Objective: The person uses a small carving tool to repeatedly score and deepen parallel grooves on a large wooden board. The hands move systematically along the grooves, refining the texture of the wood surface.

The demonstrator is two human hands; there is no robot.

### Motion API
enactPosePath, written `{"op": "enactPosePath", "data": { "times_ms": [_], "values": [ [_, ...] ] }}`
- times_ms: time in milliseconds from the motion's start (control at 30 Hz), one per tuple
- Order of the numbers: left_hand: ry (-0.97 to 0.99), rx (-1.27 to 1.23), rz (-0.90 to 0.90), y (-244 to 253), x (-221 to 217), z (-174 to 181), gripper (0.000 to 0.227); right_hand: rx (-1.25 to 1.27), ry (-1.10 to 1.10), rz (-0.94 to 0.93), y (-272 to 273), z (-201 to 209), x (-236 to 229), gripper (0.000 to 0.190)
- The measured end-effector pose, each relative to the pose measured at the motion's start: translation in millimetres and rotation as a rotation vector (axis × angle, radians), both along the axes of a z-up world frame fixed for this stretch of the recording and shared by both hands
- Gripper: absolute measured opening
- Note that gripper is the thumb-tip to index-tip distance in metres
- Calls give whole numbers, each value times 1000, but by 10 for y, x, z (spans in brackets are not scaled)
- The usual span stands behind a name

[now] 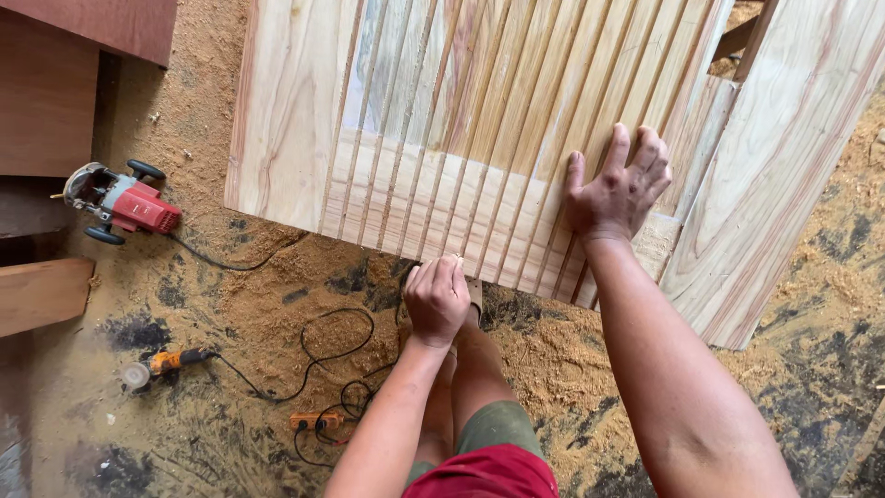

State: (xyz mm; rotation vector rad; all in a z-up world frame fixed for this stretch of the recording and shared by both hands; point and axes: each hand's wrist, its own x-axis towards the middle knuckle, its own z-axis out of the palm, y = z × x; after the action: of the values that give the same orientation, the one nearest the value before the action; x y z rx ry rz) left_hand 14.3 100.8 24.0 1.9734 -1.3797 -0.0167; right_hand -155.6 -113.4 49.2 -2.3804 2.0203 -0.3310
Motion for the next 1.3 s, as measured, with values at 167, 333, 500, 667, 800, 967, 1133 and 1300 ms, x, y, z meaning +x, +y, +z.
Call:
{"op": "enactPosePath", "data": {
  "times_ms": [167,333,500,667,800,967,1133,1300],
  "values": [
    [-103,-25,-36,-188,6,-4,5,-16,-5,-4,-95,12,33,65],
    [-84,120,-64,-708,82,-64,17,-23,-1,12,-39,4,-1,66],
    [-160,-86,-44,-505,92,-34,7,-6,-27,13,19,46,34,65],
    [-49,23,-104,-510,76,-136,13,26,-3,-8,-51,46,28,64],
    [-76,24,-121,-1390,169,-269,9,-5,-14,-8,-47,58,43,64],
    [-1,42,-112,-1254,75,-239,11,0,-4,4,-13,67,29,64],
    [-80,-55,-70,-649,-6,-285,14,-3,2,-2,-52,39,27,66],
    [-66,31,-99,-1565,127,-412,19,-2,4,0,-16,32,8,67]
  ]
}}
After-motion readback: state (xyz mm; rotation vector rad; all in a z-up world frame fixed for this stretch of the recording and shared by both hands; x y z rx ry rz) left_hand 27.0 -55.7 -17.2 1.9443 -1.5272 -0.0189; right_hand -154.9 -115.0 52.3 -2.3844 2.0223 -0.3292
